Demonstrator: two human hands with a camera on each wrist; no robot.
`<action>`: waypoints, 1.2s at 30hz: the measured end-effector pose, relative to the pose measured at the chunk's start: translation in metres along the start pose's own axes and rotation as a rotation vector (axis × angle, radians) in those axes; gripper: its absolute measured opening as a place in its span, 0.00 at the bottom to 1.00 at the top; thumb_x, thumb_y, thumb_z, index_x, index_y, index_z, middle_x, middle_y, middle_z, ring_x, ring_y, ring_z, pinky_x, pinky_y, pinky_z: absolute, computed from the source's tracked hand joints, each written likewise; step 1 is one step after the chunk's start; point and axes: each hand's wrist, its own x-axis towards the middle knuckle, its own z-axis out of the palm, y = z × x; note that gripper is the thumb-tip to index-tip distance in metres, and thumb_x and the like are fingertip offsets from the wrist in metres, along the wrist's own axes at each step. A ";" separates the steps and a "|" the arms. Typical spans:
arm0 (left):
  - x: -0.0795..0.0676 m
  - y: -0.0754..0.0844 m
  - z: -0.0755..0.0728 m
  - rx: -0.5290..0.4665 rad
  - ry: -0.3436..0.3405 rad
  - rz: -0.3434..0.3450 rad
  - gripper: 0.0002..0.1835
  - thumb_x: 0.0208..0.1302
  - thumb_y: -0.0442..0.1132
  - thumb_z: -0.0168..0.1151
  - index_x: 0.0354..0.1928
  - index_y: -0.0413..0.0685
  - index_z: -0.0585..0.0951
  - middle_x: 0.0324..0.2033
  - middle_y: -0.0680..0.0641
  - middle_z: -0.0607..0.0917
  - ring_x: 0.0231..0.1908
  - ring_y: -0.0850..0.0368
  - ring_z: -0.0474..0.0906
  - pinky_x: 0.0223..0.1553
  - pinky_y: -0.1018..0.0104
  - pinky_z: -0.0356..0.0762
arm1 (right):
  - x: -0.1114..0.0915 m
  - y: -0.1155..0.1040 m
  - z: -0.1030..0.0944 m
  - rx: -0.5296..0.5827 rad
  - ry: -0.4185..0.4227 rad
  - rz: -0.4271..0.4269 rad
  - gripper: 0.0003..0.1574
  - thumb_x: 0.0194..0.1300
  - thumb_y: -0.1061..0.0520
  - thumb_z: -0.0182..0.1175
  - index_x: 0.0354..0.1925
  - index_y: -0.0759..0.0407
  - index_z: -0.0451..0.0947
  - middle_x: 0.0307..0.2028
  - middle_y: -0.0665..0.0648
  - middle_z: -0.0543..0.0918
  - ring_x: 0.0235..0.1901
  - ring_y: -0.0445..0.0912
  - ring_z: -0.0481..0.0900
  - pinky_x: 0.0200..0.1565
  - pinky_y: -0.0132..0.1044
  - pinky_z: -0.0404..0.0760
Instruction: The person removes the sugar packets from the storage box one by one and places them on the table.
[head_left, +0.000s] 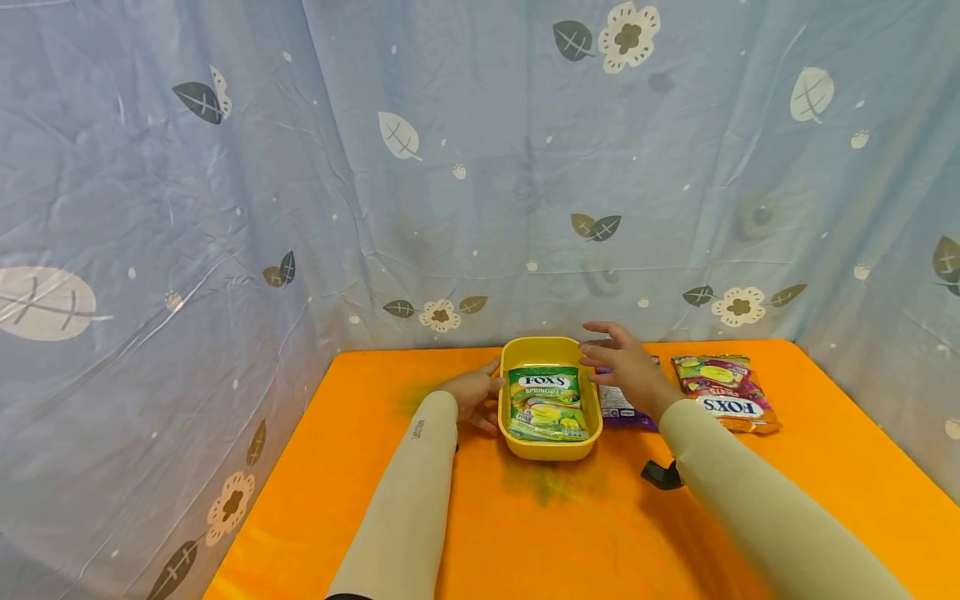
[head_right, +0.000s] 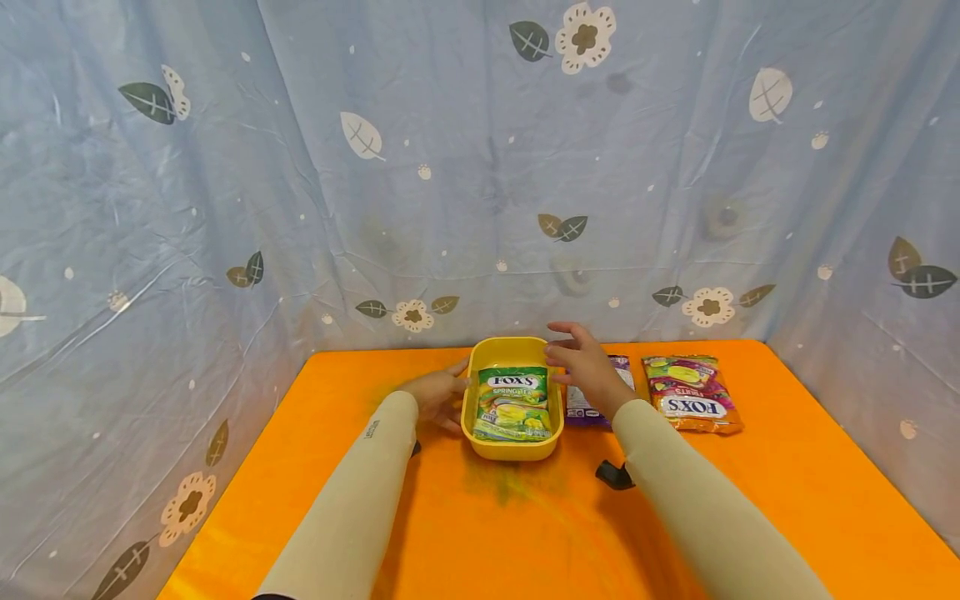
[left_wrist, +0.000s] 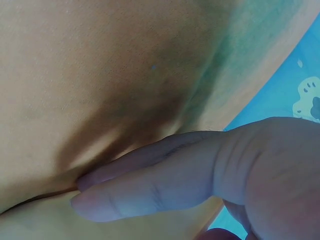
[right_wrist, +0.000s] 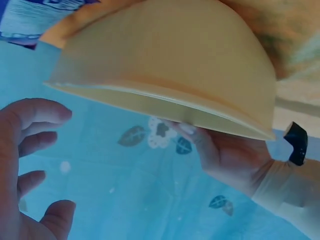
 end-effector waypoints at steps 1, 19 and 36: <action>0.000 0.000 0.000 0.001 0.000 -0.003 0.34 0.76 0.44 0.44 0.75 0.71 0.43 0.52 0.37 0.77 0.31 0.38 0.81 0.42 0.39 0.77 | 0.000 0.001 0.003 0.004 -0.007 0.002 0.38 0.67 0.43 0.59 0.70 0.47 0.58 0.64 0.64 0.64 0.60 0.60 0.68 0.57 0.57 0.69; 0.020 -0.011 -0.009 -0.006 -0.004 -0.016 0.32 0.76 0.45 0.43 0.75 0.76 0.44 0.51 0.38 0.78 0.29 0.39 0.81 0.38 0.40 0.79 | 0.003 0.011 0.038 -0.146 -0.053 0.101 0.45 0.64 0.40 0.60 0.71 0.44 0.52 0.69 0.63 0.55 0.65 0.59 0.59 0.60 0.60 0.64; 0.002 -0.003 -0.001 -0.003 -0.031 0.016 0.36 0.74 0.48 0.47 0.76 0.70 0.41 0.53 0.37 0.76 0.27 0.41 0.80 0.42 0.39 0.77 | 0.011 0.034 0.068 -0.472 0.084 0.034 0.49 0.62 0.41 0.62 0.72 0.53 0.53 0.69 0.61 0.55 0.65 0.58 0.58 0.63 0.60 0.58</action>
